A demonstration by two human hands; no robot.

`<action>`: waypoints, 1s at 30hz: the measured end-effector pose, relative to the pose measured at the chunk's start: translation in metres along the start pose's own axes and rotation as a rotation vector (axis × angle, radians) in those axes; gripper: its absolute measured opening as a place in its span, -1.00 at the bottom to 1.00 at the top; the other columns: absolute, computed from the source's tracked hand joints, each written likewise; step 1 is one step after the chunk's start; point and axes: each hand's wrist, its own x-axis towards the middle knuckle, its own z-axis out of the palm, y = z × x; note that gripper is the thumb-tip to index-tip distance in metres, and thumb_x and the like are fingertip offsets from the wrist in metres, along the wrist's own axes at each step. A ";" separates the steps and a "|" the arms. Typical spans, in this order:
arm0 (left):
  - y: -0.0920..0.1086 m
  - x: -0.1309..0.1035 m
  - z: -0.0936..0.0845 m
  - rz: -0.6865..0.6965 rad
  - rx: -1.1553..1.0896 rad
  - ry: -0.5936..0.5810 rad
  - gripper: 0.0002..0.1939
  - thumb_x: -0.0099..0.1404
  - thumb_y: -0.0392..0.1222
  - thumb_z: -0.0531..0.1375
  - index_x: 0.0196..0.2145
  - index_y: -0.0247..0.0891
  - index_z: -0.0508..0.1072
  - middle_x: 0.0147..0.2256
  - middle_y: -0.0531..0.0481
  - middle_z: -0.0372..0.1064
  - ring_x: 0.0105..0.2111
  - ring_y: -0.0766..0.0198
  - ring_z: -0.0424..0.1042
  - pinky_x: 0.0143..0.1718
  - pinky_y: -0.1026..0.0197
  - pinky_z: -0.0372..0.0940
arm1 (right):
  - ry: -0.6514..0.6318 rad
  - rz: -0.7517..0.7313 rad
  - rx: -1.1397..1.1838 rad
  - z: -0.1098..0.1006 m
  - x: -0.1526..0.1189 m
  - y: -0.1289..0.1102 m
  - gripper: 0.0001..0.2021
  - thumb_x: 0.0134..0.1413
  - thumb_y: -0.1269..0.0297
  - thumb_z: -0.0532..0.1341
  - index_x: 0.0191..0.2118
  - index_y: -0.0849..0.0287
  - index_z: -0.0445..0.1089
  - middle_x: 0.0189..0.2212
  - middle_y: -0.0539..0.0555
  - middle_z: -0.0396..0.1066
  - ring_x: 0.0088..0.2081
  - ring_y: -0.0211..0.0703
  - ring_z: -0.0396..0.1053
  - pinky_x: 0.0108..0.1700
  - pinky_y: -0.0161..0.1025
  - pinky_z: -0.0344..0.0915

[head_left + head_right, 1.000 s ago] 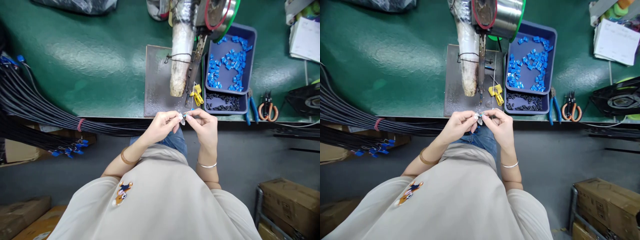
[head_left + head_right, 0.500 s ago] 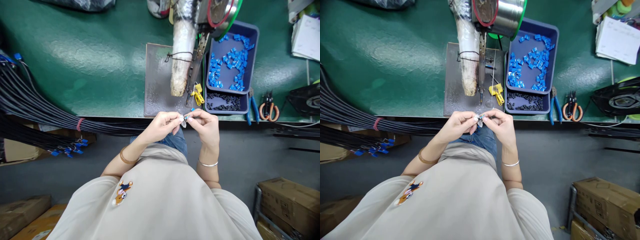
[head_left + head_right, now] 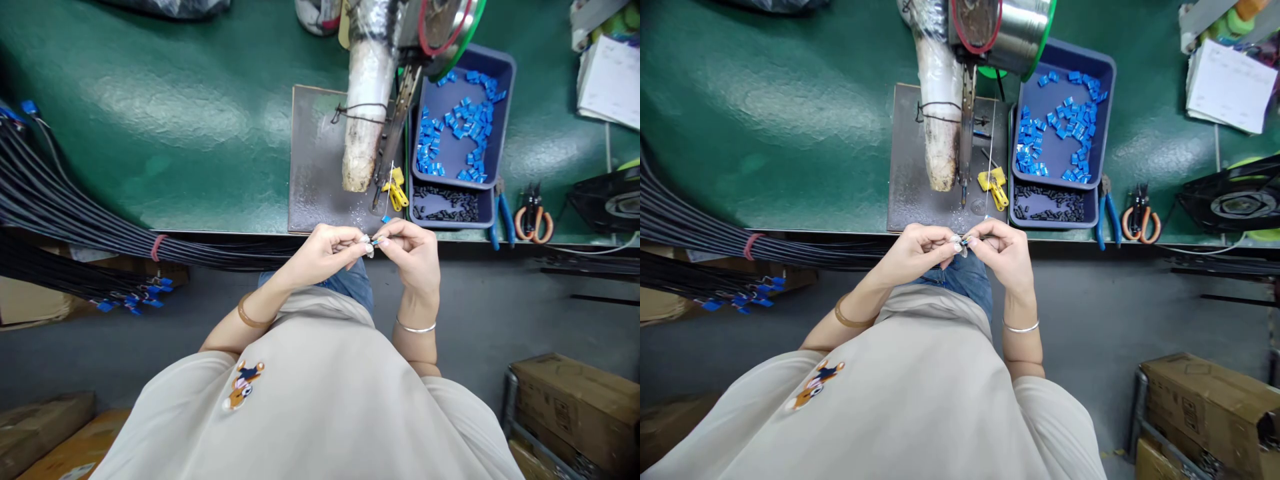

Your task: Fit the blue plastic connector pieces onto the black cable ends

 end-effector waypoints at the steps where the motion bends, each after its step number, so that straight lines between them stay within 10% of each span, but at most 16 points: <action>1: 0.000 0.000 0.000 -0.005 -0.001 -0.005 -0.70 0.30 -0.07 0.23 -0.49 -0.33 0.42 -0.62 0.10 0.27 -0.59 0.45 0.17 -0.52 0.35 0.10 | 0.001 -0.001 -0.019 -0.001 0.000 -0.001 -0.87 -0.04 0.15 0.35 -0.42 0.09 0.50 -0.46 -0.01 0.38 -0.46 -0.32 0.26 -0.55 -0.37 0.10; 10: -0.005 -0.003 0.012 0.093 0.043 0.217 -0.69 0.20 -0.07 0.32 -0.51 -0.30 0.35 -0.60 0.13 0.21 -0.59 0.47 0.13 -0.54 0.34 0.06 | 0.022 0.017 0.029 0.006 -0.001 0.002 -0.80 0.00 0.12 0.32 -0.44 0.13 0.43 -0.52 -0.06 0.34 -0.58 -0.40 0.10 -0.56 -0.36 0.05; 17: -0.004 -0.006 0.010 -0.010 -0.183 0.223 -0.69 0.31 -0.07 0.22 -0.50 -0.30 0.35 -0.60 0.09 0.32 -0.63 0.49 0.19 -0.56 0.37 0.12 | 0.326 -0.380 -0.473 0.031 -0.019 -0.005 -0.93 0.10 0.29 0.27 -0.33 0.03 0.52 -0.42 -0.01 0.45 -0.52 -0.33 0.20 -0.44 -0.26 0.21; 30: -0.004 -0.003 0.012 0.044 -0.009 0.210 -0.75 0.29 -0.17 0.22 -0.50 -0.34 0.38 -0.64 0.11 0.26 -0.64 0.50 0.18 -0.58 0.40 0.11 | 0.219 -0.114 -0.220 0.005 -0.009 -0.014 -0.90 0.14 0.23 0.27 -0.32 0.09 0.53 -0.38 -0.02 0.43 -0.41 -0.31 0.37 -0.39 -0.30 0.26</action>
